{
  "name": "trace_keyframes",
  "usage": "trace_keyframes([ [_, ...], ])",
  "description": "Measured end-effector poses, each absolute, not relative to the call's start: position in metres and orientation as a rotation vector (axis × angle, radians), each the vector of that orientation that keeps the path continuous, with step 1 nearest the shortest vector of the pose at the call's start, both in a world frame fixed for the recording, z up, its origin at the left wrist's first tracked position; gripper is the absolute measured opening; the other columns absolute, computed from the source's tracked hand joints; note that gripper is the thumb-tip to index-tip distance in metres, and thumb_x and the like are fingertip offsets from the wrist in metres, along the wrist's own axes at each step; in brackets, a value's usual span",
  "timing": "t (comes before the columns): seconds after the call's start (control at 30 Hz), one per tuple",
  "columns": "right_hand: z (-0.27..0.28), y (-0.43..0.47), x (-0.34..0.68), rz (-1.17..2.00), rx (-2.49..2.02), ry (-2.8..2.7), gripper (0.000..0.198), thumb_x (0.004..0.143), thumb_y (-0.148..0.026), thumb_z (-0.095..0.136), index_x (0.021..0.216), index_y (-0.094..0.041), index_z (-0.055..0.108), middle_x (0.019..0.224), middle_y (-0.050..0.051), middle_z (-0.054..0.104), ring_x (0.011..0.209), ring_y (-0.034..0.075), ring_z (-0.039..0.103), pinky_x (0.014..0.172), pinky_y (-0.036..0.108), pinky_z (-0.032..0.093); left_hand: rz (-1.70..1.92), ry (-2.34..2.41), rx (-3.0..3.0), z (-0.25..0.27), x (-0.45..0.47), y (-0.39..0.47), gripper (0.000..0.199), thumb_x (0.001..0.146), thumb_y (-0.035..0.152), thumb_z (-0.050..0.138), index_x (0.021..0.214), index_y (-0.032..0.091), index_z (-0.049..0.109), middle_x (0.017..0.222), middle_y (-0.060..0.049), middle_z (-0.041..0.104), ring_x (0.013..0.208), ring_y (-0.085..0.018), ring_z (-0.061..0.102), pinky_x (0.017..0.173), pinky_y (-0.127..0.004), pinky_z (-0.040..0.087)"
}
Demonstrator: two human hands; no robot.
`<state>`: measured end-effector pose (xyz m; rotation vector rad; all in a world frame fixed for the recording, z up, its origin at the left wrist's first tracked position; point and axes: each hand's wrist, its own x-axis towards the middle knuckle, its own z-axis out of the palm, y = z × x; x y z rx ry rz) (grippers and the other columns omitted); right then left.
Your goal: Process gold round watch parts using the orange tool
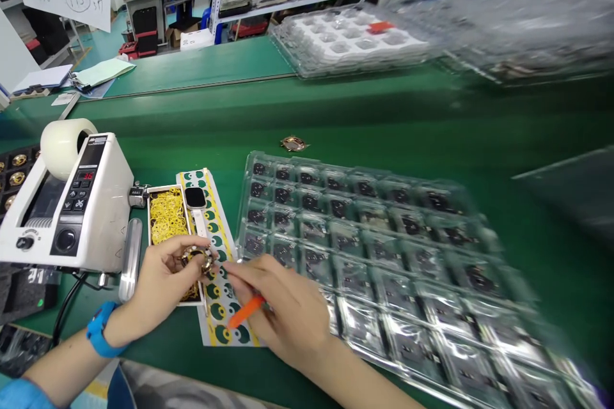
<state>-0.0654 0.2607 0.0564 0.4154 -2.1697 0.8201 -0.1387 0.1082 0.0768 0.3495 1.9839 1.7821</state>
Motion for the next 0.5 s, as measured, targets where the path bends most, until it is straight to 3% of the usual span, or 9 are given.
trace_keyframes([
  [0.17, 0.048, 0.253, -0.071, 0.842, 0.303, -2.168, 0.007, 0.098, -0.009, 0.053, 0.098, -0.013, 0.058, 0.079, 0.006, 0.064, 0.065, 0.015, 0.063, 0.055, 0.023, 0.048, 1.766, 2.022, 0.506, 0.072, -0.131, 0.109, 0.037, 0.075, 0.016, 0.063, 0.112, 0.016, 0.068, 0.096, -0.008, 0.074, 0.080, -0.017, 0.068, 0.068, -0.023, 0.055],
  [0.37, 0.044, 0.253, -0.073, 0.941, 0.159, -2.167, 0.008, 0.097, -0.010, 0.054, 0.094, -0.015, 0.059, 0.077, 0.003, 0.064, 0.063, 0.014, 0.063, 0.048, 0.022, 0.043, 1.649, 2.098, 0.727, 0.065, -0.125, 0.105, 0.052, 0.078, 0.009, 0.053, 0.128, 0.019, 0.061, 0.102, -0.008, 0.073, 0.080, -0.017, 0.068, 0.072, -0.028, 0.057],
  [0.5, 0.046, 0.252, -0.074, 1.012, 0.126, -2.180, 0.011, 0.095, -0.009, 0.052, 0.093, -0.016, 0.060, 0.077, 0.003, 0.064, 0.063, 0.014, 0.062, 0.048, 0.022, 0.044, 1.575, 2.137, 0.835, 0.066, -0.126, 0.105, 0.052, 0.083, 0.012, 0.049, 0.134, 0.014, 0.055, 0.099, -0.012, 0.074, 0.085, -0.022, 0.070, 0.072, -0.031, 0.058],
])
